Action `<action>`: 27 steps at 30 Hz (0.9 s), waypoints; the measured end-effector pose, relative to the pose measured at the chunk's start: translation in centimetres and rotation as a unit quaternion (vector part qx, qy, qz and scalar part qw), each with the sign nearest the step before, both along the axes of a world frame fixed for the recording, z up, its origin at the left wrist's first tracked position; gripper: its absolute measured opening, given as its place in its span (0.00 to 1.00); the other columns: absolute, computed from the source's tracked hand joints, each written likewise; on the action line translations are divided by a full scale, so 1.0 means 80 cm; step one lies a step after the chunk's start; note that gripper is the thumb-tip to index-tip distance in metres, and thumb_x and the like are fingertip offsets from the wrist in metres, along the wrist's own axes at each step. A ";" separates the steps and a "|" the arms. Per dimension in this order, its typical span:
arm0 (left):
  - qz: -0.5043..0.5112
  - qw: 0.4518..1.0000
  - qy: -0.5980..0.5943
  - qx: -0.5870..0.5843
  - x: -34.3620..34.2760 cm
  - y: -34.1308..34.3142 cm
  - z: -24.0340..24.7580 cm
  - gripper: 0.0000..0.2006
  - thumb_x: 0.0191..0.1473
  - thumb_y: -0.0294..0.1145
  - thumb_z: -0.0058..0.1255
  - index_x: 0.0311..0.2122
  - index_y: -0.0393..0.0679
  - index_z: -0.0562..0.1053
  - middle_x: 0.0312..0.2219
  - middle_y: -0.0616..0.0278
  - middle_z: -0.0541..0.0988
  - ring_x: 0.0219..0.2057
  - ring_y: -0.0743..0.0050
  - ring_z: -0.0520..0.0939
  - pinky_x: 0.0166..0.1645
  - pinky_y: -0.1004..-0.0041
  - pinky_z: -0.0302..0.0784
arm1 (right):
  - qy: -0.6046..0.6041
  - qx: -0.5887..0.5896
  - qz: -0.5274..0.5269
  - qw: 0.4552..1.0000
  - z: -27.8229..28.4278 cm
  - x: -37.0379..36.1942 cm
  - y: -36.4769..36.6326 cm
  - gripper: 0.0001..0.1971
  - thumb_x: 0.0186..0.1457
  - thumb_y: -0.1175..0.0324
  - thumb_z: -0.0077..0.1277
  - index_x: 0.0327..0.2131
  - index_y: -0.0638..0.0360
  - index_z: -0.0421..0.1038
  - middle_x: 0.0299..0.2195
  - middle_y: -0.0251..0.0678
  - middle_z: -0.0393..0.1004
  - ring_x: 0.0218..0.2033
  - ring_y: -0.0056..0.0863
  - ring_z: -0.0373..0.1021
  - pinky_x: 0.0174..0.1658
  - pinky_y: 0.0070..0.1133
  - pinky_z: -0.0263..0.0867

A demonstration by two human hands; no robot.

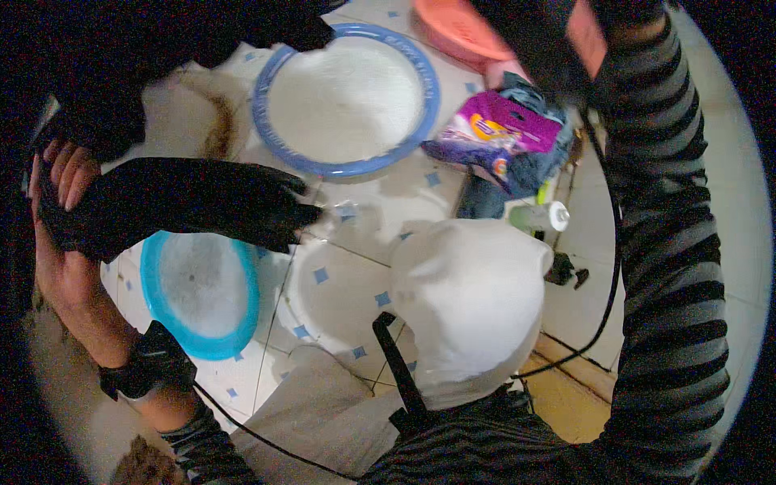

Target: The person washes black clothing by hand in a blue plastic basin filled with soapy water on the floor.

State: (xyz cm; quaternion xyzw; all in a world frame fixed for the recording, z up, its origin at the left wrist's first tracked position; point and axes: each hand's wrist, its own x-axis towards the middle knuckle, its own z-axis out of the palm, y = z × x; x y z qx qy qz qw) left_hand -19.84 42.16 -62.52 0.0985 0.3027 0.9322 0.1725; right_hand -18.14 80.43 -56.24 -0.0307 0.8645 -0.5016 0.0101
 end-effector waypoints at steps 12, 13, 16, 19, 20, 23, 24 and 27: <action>0.277 0.852 -0.173 -0.409 0.052 -0.123 -0.090 0.11 0.38 0.34 0.50 0.28 0.41 0.69 0.25 0.60 0.72 0.27 0.69 0.72 0.35 0.74 0.67 | -0.389 -0.401 0.272 0.784 -0.174 -0.020 -0.378 0.13 0.42 0.72 0.44 0.35 0.64 0.63 0.31 0.38 0.68 0.31 0.22 0.66 0.34 0.19 0.64; 0.233 0.852 -0.236 -0.404 0.037 -0.177 -0.101 0.11 0.37 0.34 0.49 0.28 0.40 0.69 0.25 0.61 0.72 0.28 0.70 0.71 0.35 0.74 0.66 | -0.341 -0.341 0.289 0.827 -0.169 -0.017 -0.391 0.13 0.42 0.72 0.44 0.35 0.64 0.63 0.30 0.37 0.68 0.31 0.22 0.66 0.33 0.19 0.64; 0.188 0.823 -0.244 -0.478 0.045 -0.217 -0.171 0.12 0.36 0.32 0.48 0.29 0.37 0.68 0.24 0.61 0.72 0.27 0.72 0.71 0.34 0.75 0.65 | -0.364 -0.278 0.316 0.831 -0.191 -0.034 -0.351 0.13 0.45 0.70 0.42 0.36 0.63 0.63 0.27 0.36 0.68 0.29 0.22 0.66 0.31 0.18 0.63; 0.068 0.725 -0.211 -0.652 0.051 -0.227 -0.221 0.17 0.34 0.30 0.49 0.31 0.29 0.66 0.24 0.55 0.71 0.28 0.66 0.72 0.34 0.72 0.66 | -0.302 -0.195 0.312 0.879 -0.179 -0.063 -0.250 0.13 0.48 0.67 0.39 0.37 0.61 0.63 0.25 0.34 0.67 0.29 0.20 0.65 0.30 0.14 0.62; 0.024 0.660 -0.181 -0.729 0.051 -0.233 -0.240 0.19 0.33 0.30 0.50 0.32 0.28 0.66 0.26 0.52 0.71 0.30 0.63 0.72 0.35 0.71 0.67 | -0.267 -0.171 0.301 0.899 -0.184 -0.072 -0.206 0.14 0.47 0.64 0.40 0.37 0.61 0.63 0.24 0.31 0.68 0.28 0.19 0.66 0.31 0.13 0.63; -0.053 0.347 0.019 -0.936 0.062 -0.229 -0.238 0.35 0.32 0.36 0.54 0.44 0.26 0.53 0.46 0.37 0.54 0.46 0.49 0.60 0.48 0.68 0.58 | -0.261 -0.110 0.060 0.957 -0.210 -0.063 -0.061 0.14 0.48 0.65 0.38 0.38 0.60 0.62 0.27 0.30 0.66 0.31 0.18 0.63 0.30 0.14 0.60; -0.055 0.341 0.016 -0.938 0.070 -0.230 -0.248 0.35 0.32 0.36 0.54 0.44 0.26 0.53 0.46 0.37 0.54 0.46 0.49 0.60 0.48 0.68 0.58 | -0.262 -0.099 -0.012 0.960 -0.218 -0.059 -0.017 0.14 0.48 0.64 0.39 0.38 0.59 0.62 0.27 0.30 0.66 0.30 0.19 0.63 0.30 0.15 0.60; -0.155 0.472 0.078 -0.864 0.084 -0.195 -0.330 0.43 0.33 0.37 0.53 0.49 0.27 0.41 0.49 0.37 0.45 0.52 0.46 0.44 0.54 0.65 0.45 | -0.269 0.011 -0.204 0.941 -0.217 -0.012 0.098 0.15 0.47 0.61 0.40 0.38 0.56 0.63 0.27 0.29 0.67 0.28 0.20 0.64 0.29 0.17 0.60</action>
